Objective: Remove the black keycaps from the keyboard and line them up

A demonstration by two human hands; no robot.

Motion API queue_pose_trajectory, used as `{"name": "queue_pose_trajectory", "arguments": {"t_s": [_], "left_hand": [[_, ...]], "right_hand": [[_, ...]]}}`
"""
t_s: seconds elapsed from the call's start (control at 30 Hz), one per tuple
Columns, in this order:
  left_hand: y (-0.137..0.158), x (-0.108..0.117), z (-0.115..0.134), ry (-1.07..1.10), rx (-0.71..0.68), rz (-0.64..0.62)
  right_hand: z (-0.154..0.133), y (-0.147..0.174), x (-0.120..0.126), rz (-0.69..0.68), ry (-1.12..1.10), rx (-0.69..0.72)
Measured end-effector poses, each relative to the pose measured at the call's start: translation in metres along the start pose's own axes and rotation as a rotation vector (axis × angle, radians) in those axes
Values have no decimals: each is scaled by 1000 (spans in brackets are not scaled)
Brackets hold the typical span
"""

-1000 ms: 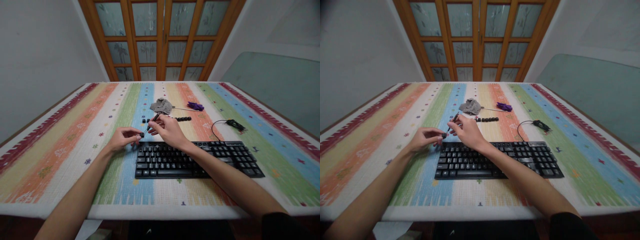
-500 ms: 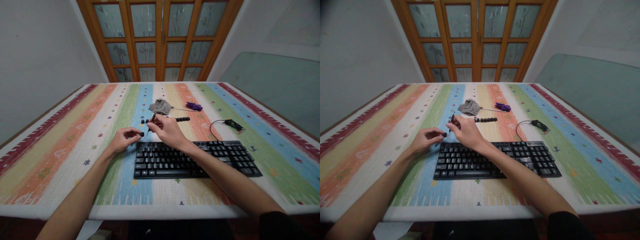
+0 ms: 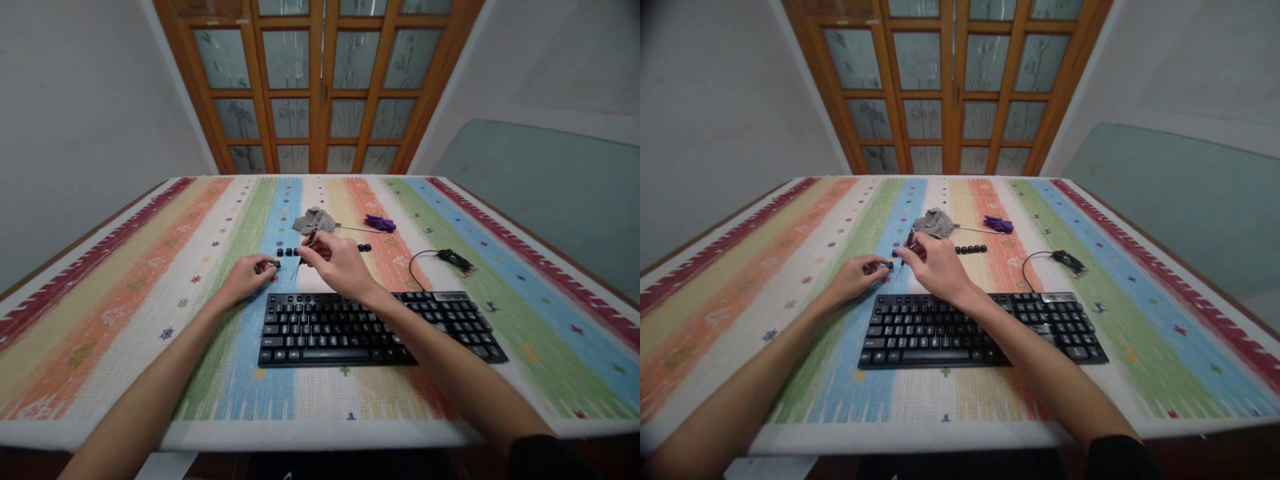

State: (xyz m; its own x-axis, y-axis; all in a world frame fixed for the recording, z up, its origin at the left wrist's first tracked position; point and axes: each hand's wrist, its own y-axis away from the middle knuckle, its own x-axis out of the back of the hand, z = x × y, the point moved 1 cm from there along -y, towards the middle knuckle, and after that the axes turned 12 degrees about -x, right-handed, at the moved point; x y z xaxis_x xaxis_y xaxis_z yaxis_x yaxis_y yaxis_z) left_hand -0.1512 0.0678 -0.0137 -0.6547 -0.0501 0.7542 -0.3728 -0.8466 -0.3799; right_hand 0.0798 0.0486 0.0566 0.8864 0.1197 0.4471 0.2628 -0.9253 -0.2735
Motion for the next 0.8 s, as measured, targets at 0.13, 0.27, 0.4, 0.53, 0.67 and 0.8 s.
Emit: {"name": "queue_pose_trajectory", "arguments": {"t_s": [0.13, 0.27, 0.4, 0.53, 0.67, 0.8], "left_hand": [[-9, -1, -3, -39, -13, -46], [-10, -4, -3, -60, 7, -39], [-7, -10, -2, -61, 9, -15], [-6, -15, -4, -86, 13, 7], [-6, -17, -5, -103, 20, 18], [-6, -18, -5, -101, 23, 20]], "right_hand": [[-1, 2, 0, -9, 9, 8], [-1, 6, -4, -52, 56, 42], [2, 11, -11, -106, 125, 49], [5, 15, -16, -136, 126, 51], [4, 17, -18, -149, 99, 56], [3, 21, -23, -197, 93, 69]]}}
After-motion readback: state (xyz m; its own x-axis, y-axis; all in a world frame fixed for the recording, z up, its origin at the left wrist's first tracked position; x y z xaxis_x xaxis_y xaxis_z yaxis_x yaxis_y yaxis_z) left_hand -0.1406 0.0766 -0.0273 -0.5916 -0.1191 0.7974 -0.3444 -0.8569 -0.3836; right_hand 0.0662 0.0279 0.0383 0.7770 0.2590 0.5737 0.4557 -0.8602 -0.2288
